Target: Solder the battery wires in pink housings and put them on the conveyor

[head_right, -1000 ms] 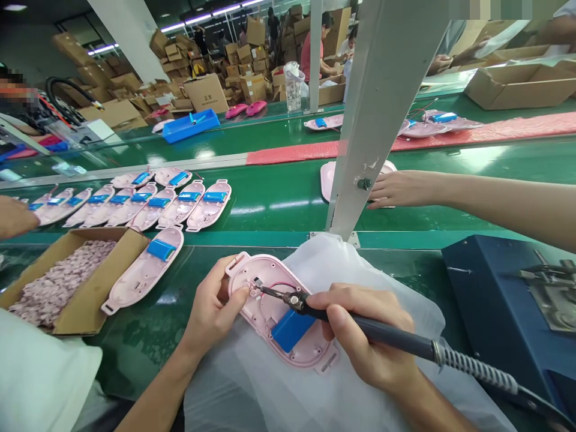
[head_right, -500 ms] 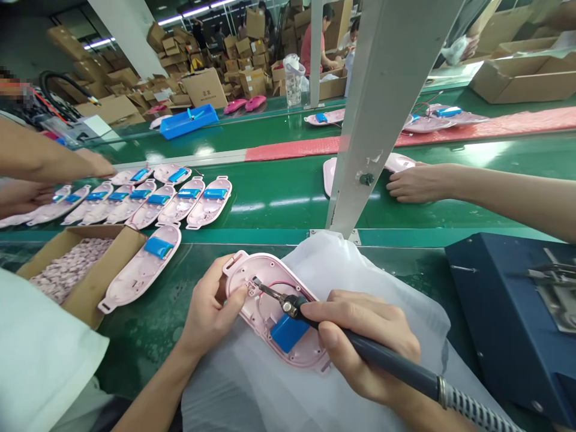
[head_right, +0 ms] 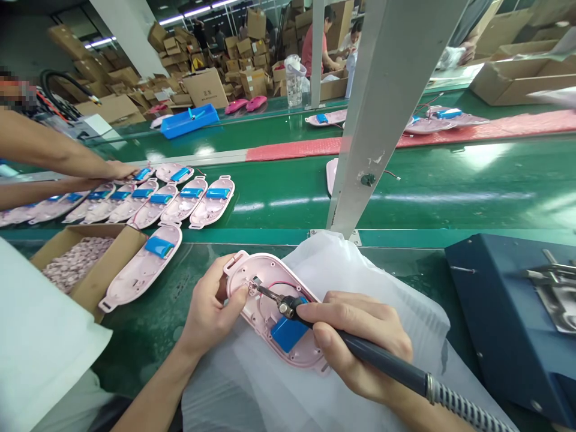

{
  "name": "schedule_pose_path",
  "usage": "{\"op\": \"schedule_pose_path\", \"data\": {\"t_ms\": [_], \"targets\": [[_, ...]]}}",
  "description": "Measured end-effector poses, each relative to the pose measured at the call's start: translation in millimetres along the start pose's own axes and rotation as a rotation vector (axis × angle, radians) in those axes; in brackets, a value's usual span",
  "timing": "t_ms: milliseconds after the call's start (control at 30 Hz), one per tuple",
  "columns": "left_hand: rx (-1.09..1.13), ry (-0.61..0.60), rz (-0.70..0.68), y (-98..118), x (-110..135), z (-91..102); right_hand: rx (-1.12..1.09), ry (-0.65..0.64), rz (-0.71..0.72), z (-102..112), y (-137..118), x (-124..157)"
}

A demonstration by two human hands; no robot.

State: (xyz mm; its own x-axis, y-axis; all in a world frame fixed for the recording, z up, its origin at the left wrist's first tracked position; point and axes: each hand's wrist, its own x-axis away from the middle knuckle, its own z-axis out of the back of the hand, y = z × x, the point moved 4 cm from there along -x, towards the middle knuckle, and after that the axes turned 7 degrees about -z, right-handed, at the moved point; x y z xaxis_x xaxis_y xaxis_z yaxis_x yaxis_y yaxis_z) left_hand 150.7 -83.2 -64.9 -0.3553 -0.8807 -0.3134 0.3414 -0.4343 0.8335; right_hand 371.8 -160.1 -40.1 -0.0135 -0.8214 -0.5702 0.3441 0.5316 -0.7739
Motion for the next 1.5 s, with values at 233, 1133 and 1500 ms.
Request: {"op": "schedule_pose_path", "data": {"t_ms": [233,1133,1500], "targets": [[-0.007,0.000,0.021,-1,0,0.2,-0.047,-0.010,-0.021,-2,-1,-1],[0.025,-0.011,0.040,-4,1,0.9,-0.059,0.002,-0.034,-2,0,-1],[0.173,-0.036,0.123,-12,1,4.9,-0.136,0.131,-0.105,7,12,6]]}}
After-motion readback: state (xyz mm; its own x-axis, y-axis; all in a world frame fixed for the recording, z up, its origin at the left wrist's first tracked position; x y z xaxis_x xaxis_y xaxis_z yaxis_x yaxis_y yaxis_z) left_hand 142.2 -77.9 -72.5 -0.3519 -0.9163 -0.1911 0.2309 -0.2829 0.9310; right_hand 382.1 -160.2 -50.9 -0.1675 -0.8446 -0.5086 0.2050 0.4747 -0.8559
